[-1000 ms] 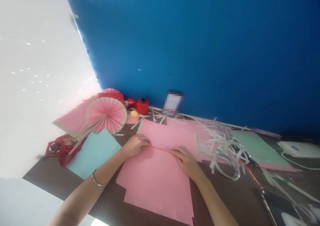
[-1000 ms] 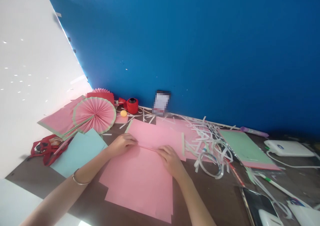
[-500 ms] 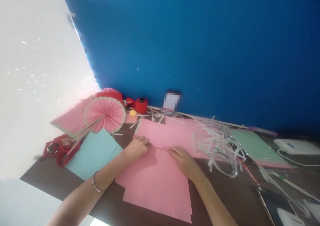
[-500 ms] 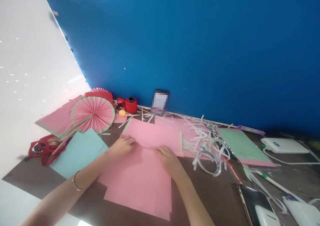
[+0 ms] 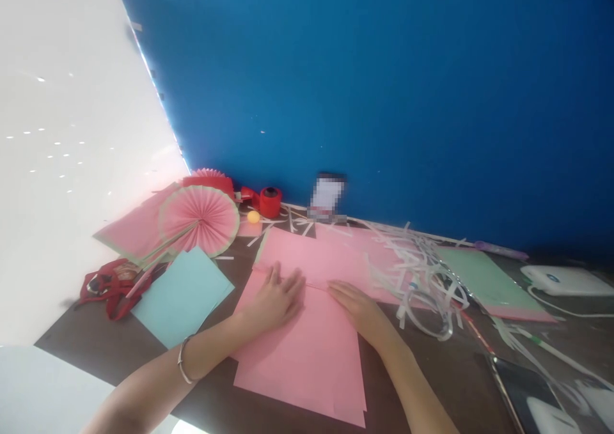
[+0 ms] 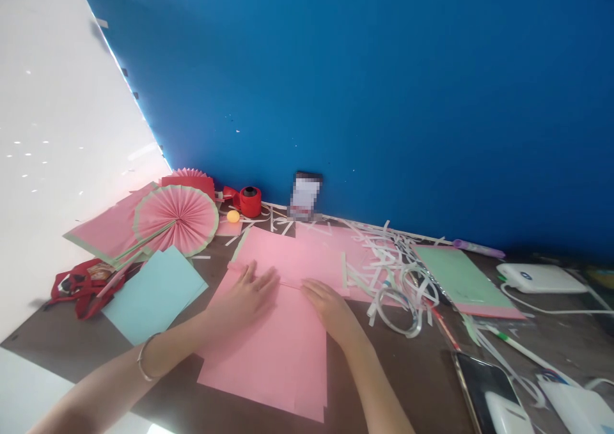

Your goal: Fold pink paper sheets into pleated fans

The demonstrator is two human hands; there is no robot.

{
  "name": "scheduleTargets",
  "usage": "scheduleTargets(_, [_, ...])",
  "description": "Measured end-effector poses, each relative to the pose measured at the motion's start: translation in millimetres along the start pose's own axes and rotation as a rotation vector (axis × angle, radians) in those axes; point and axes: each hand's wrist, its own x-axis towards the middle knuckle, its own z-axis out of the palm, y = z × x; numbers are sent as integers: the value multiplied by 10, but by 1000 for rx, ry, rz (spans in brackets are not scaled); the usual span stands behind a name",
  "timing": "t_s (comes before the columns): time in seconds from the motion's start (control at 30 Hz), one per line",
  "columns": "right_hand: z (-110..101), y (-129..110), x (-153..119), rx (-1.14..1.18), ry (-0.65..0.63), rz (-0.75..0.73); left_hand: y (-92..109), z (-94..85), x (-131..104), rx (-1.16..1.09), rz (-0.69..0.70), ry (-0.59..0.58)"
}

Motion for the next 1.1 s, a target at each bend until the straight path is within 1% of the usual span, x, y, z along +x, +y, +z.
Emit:
scheduleTargets(0.13, [17,33,-21,47,-11,18,13,-12,-12,-6,36,10])
scheduleTargets(0.37, [41,82,-28,154,7,77,13,8,-17,-61,-29,17])
scheduleTargets(0.53, [37,85,-20,191,40,172,18,11,-18,-81,-36,35])
scheduleTargets(0.7, [31,53,-4,223,13,193,30,-23,-8,-98,-42,13])
scheduleTargets(0.87, [-6,49,17,212,-40,202,54,-93,16,-140,-106,-1])
scheduleTargets(0.97, [-54,-25,34,110,-68,174,70,-129,29,-157,-127,-14])
scheduleTargets(1.03, [-64,-155,66,24,-55,163,79,-134,36,-145,-115,-16])
scheduleTargets(1.1, [-33,-337,117,-33,-39,181,88,-121,40,-120,-96,-17])
